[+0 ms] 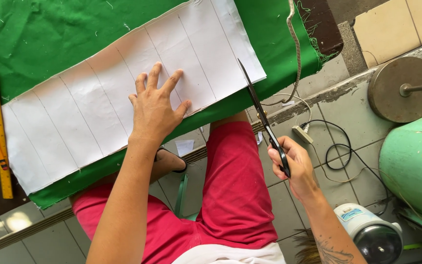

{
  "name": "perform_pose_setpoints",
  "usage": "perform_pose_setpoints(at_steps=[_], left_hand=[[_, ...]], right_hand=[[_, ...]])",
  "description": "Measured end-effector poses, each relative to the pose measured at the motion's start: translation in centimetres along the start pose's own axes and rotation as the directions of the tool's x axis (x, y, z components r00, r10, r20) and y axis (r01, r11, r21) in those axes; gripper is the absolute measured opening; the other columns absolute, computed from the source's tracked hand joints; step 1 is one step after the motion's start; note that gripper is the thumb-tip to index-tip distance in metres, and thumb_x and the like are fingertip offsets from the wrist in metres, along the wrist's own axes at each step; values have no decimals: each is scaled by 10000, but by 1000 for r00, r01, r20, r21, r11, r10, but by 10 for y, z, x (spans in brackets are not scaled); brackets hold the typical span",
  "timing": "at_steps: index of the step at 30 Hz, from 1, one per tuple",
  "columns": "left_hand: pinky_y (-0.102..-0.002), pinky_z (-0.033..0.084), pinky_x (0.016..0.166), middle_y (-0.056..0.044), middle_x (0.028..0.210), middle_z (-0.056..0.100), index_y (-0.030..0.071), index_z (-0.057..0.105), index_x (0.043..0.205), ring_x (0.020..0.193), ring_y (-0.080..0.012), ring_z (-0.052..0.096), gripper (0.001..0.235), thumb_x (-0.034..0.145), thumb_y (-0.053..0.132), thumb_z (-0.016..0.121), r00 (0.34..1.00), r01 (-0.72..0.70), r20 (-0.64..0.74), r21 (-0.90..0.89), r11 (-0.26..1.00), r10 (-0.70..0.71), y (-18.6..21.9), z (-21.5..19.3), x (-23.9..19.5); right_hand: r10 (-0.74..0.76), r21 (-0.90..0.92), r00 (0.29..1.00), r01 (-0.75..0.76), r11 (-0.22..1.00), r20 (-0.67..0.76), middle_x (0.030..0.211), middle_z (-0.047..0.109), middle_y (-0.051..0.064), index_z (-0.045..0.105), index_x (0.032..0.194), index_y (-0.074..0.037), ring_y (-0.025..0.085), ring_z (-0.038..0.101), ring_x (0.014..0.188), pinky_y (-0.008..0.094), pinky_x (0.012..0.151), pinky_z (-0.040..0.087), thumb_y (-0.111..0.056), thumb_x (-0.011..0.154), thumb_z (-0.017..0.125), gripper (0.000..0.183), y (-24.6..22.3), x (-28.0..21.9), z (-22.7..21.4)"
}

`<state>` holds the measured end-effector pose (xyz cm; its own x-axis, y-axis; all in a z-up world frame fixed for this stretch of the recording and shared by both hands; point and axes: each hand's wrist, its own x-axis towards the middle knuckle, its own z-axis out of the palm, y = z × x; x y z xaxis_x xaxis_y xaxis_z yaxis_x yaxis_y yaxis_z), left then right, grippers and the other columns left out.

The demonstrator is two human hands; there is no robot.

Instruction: The person uses a ruler and pencil to mark lines on a white sheet, then uses scissors to cut the sheet into several strips, and finally gathers the strips.

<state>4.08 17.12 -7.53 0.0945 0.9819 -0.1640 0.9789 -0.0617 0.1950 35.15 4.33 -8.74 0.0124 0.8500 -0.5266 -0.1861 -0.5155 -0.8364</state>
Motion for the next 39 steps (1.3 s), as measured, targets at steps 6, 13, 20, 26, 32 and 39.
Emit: perform_pose_setpoints(at_steps=[6,13,20,26,32,39], left_hand=[[-790,456,886,-145,1516,427,334,571,1477,1368,-440,369,680,845,441,801,1000,8,-3,-10,1000,-8,0,1,1],[-785,459,888,-139,1522,420,334,565,1482,1366,-434,371,690,844,449,801,1000,3,-4,1,1000,-3,0,2,1],[-809,441,908,-135,1535,400,339,552,1487,1383,-437,351,695,848,448,800,1000,17,8,-8,1000,-17,0,2,1],[-815,438,905,-141,1533,407,334,558,1486,1386,-443,355,691,848,446,800,1000,13,6,-3,1000,-13,1,1,0],[-801,443,901,-137,1543,399,348,541,1498,1388,-436,354,695,856,446,788,1000,9,3,3,1000,-9,-1,5,0],[-782,445,906,-137,1542,407,348,543,1503,1391,-430,352,685,867,454,776,1000,10,-1,7,1000,-10,-1,5,0]], right_hand=[[-24,-46,1000,24,999,-5,633,396,37,639,996,62,97,450,372,214,401,350,-133,924,701,216,-8,12,17],[-14,-117,1000,12,993,-12,654,437,55,660,1007,46,99,459,370,222,403,366,-85,924,724,168,-9,12,16],[-15,-30,1000,15,999,3,645,414,34,630,969,17,83,440,365,211,363,325,-195,914,725,239,-11,23,14],[-44,-68,999,43,997,-12,622,407,32,641,966,49,85,452,365,194,387,326,-125,936,720,193,-20,40,34],[-4,-92,1000,2,996,-21,658,475,65,667,980,30,100,464,361,206,381,352,-93,928,748,157,-16,42,33],[1,-28,1000,-2,1000,-26,627,423,49,646,933,34,82,432,366,205,369,331,-152,906,760,219,-21,50,33]])
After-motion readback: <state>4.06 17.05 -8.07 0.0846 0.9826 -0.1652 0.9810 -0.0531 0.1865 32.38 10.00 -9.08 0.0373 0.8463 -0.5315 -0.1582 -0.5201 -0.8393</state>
